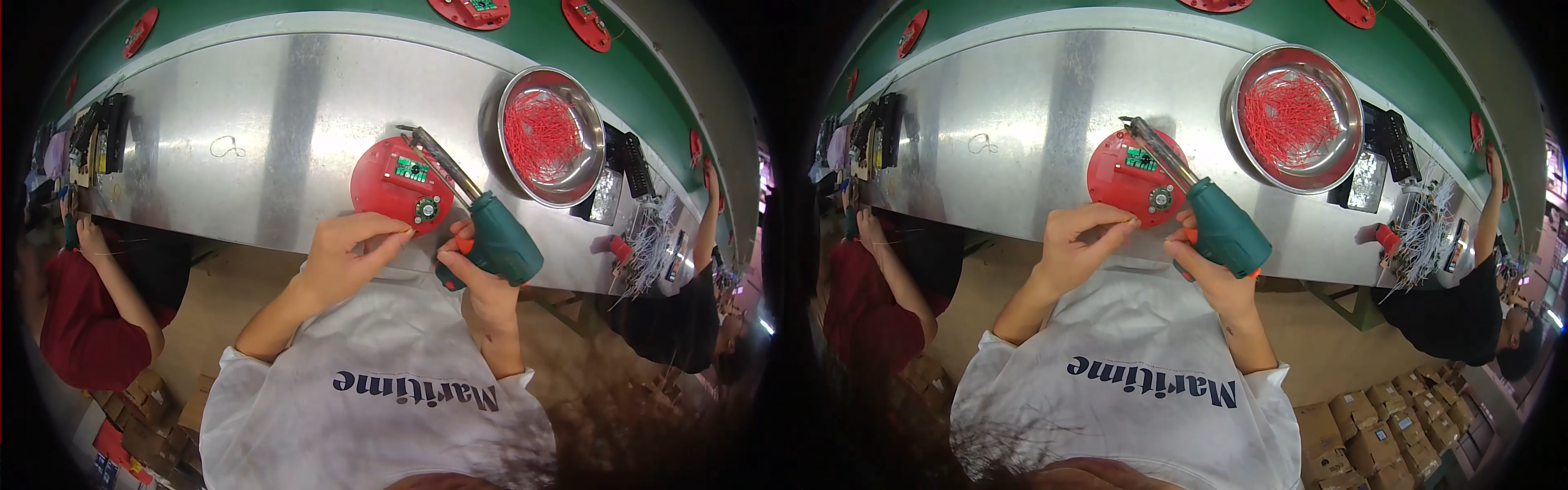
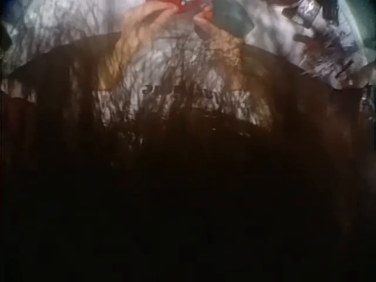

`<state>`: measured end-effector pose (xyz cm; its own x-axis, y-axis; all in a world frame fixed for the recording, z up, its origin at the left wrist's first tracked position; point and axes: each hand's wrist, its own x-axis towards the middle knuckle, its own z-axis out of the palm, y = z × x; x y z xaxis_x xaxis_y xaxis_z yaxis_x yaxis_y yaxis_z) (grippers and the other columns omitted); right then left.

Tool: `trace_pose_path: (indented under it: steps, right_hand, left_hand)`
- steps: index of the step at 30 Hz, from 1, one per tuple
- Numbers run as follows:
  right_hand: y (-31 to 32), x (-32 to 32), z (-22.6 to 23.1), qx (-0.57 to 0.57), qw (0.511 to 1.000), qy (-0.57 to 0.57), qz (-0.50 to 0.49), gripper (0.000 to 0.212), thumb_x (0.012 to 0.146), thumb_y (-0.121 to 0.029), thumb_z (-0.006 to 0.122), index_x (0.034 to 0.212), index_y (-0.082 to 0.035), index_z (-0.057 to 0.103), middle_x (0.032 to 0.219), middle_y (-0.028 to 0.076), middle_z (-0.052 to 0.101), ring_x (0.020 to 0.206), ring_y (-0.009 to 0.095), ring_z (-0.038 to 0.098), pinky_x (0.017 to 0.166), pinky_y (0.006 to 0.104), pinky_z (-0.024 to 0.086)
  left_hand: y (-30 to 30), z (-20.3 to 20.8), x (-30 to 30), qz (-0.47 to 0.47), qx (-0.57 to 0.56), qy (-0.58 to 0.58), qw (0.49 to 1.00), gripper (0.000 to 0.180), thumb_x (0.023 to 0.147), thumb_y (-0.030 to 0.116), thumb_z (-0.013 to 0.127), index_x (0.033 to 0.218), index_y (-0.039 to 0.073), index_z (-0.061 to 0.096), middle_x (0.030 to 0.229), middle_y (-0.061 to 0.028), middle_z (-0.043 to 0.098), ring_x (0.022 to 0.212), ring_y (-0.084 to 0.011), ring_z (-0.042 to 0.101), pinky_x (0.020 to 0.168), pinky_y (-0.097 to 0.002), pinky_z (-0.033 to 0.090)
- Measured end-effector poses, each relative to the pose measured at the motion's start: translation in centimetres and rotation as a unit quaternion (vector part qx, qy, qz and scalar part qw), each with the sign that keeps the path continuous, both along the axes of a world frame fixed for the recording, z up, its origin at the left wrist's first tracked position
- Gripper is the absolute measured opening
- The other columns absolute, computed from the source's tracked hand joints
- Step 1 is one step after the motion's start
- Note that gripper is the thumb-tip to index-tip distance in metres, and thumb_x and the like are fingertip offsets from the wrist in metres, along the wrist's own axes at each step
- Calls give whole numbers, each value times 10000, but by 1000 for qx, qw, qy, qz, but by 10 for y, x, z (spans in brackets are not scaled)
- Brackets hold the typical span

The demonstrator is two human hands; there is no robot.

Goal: The person assembles small electronic components by soldering wires to a circular circuit board mounted on a red base, using a soldering iron and wire cutters.

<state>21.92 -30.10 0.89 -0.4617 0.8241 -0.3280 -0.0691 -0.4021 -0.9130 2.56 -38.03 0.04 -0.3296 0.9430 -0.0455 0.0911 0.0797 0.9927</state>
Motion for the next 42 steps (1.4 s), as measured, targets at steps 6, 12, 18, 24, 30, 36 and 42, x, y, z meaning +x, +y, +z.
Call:
trace_pose_path:
  steps: [6, 12, 18, 24, 30, 36, 42]
  right_hand:
    - [-2, -19, 2, 64, 997, 23, 36, 431, 810, 104, 706, 1201, 21, 547, 1110, 99, 615, 910, 170, 666, 759, 297, 562]
    - [-1, -22, 2, 84, 993, 18, 77, 433, 828, 121, 674, 1223, 22, 527, 1101, 101, 611, 929, 177, 661, 782, 327, 579]
    - [0, -22, 4, 37, 997, -14, 68, 378, 824, 108, 681, 1162, 12, 542, 1092, 111, 600, 871, 159, 664, 670, 270, 547]
    - [-3, -31, -2, -7, 999, 40, -11, 344, 767, 130, 679, 1058, -3, 554, 961, 123, 629, 894, 181, 635, 849, 311, 509]
    - [0, -23, -15, 24, 998, 50, -7, 335, 801, 100, 701, 1102, 23, 575, 1097, 120, 603, 857, 155, 669, 743, 281, 540]
    - [0, -19, -9, 6, 995, 96, 23, 355, 792, 104, 710, 1110, 22, 575, 1081, 119, 613, 856, 157, 672, 745, 285, 544]
    - [4, -14, -14, 33, 999, 23, 5, 364, 773, 101, 734, 1098, 21, 592, 1103, 127, 621, 859, 148, 674, 756, 272, 544]
  left_hand:
    - [-1, 12, -1, -89, -31, 22, 995, 105, 845, 44, 714, 943, 8, 708, 766, -77, 697, 554, -94, 563, 499, -234, 420]
    - [0, 11, -5, -151, 2, 67, 986, 96, 862, 48, 675, 947, 8, 695, 787, -107, 685, 605, -231, 633, 525, -309, 472]
    - [-5, 6, 0, -139, 36, 47, 989, 110, 877, 42, 661, 975, 6, 695, 815, -113, 694, 653, -223, 668, 554, -300, 496]
    - [-4, 17, 13, -62, -34, -18, 997, 146, 892, 29, 650, 1024, -24, 681, 844, -111, 706, 649, -136, 659, 553, -270, 496]
    - [-7, 3, 13, -87, -12, 6, 996, 175, 902, 9, 626, 1068, -35, 660, 845, -107, 696, 606, -147, 631, 559, -263, 506]
    - [-10, 8, 12, -40, -107, -137, 984, 162, 967, 35, 549, 1060, -40, 660, 786, -65, 675, 601, -93, 581, 543, -226, 470]
    - [-7, 6, 15, -8, -117, -202, 972, 163, 968, 45, 566, 1062, -30, 674, 793, -68, 693, 616, -72, 590, 519, -199, 452]
